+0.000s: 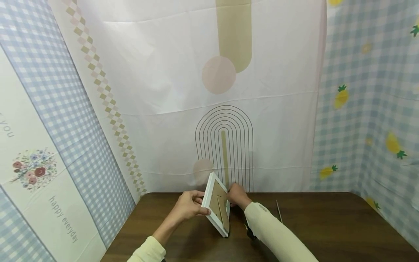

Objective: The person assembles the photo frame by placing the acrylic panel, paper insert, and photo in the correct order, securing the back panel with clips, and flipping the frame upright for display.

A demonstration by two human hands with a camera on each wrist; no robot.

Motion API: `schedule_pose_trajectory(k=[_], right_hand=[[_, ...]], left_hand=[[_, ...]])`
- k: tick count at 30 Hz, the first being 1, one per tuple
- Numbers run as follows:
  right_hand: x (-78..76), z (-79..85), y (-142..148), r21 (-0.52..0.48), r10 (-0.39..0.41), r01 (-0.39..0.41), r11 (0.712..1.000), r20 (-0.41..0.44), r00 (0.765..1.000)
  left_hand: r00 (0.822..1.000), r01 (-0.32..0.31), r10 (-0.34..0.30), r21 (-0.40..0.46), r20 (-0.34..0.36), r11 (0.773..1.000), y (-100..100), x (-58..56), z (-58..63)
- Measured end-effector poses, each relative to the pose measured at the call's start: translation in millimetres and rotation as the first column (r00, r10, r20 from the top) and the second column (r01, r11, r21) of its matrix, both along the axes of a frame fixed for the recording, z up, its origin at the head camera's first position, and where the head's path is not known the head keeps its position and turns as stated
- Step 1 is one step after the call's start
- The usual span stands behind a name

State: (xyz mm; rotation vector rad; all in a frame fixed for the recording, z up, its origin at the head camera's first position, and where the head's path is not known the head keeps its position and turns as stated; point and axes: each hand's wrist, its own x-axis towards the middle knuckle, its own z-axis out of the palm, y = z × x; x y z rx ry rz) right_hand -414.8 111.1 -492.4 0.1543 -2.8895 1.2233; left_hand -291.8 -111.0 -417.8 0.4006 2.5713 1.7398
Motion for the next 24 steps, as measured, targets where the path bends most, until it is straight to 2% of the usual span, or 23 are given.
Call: schedule_pose_trajectory(k=[4, 6, 7, 10, 11, 13, 14, 17, 18, 24], right_hand=[[5.6, 1.7, -2.1, -0.034, 0.015, -0.016, 0.999, -0.017, 1.000], [2.3, -0.6, -1.6, -0.057, 0.029, -0.030, 0.998, -0.013, 0.999], [-6.6, -10.0, 0.2, -0.050, 0.048, -0.050, 0.998, -0.032, 0.998], [-11.5, -13.3, 0.3, -0.060, 0.065, -0.067, 0.996, -0.038, 0.997], [-17.8, -20.2, 1.2, -0.051, 0.078, -0.081, 0.995, -0.056, 0.995], [-18.8, -21.5, 0.4, -0.065, 0.076, -0.079, 0.995, -0.050, 0.996], [-11.5, -13.5, -1.7, -0.090, 0.062, -0.064, 0.994, -0.028, 0.998], [-8.0, -12.0, -4.4, -0.126, 0.048, -0.048, 0.991, -0.003, 0.999], [-0.6, -4.4, -7.1, -0.143, 0.033, -0.030, 0.989, 0.020, 0.999], [8.5, 2.2, -11.9, -0.132, 0.033, -0.029, 0.991, 0.029, 0.999]], left_hand=[[1.000, -0.002, 0.002, 0.001, -0.024, 1.000, 1.2, 0.9, 1.2], [1.000, -0.004, 0.004, 0.003, -0.030, 1.000, 1.9, 1.6, 1.9], [0.999, -0.003, 0.003, 0.006, -0.032, 1.000, 2.2, 1.9, 2.1], [0.999, -0.003, 0.004, 0.009, -0.041, 1.000, 3.3, 2.5, 2.7], [0.999, -0.005, 0.005, 0.010, -0.041, 1.000, 3.7, 2.5, 2.8], [0.999, -0.007, 0.007, 0.012, -0.038, 1.000, 4.3, 2.3, 2.5], [0.999, -0.007, 0.008, 0.011, -0.037, 1.000, 4.6, 2.2, 2.4], [0.999, -0.009, 0.009, 0.003, -0.041, 1.000, 5.3, 2.0, 2.0], [0.999, -0.010, 0.010, 0.000, -0.045, 1.000, 5.5, 2.1, 2.0], [0.998, -0.017, 0.015, -0.026, -0.069, 1.000, 6.6, 3.1, 2.5]])
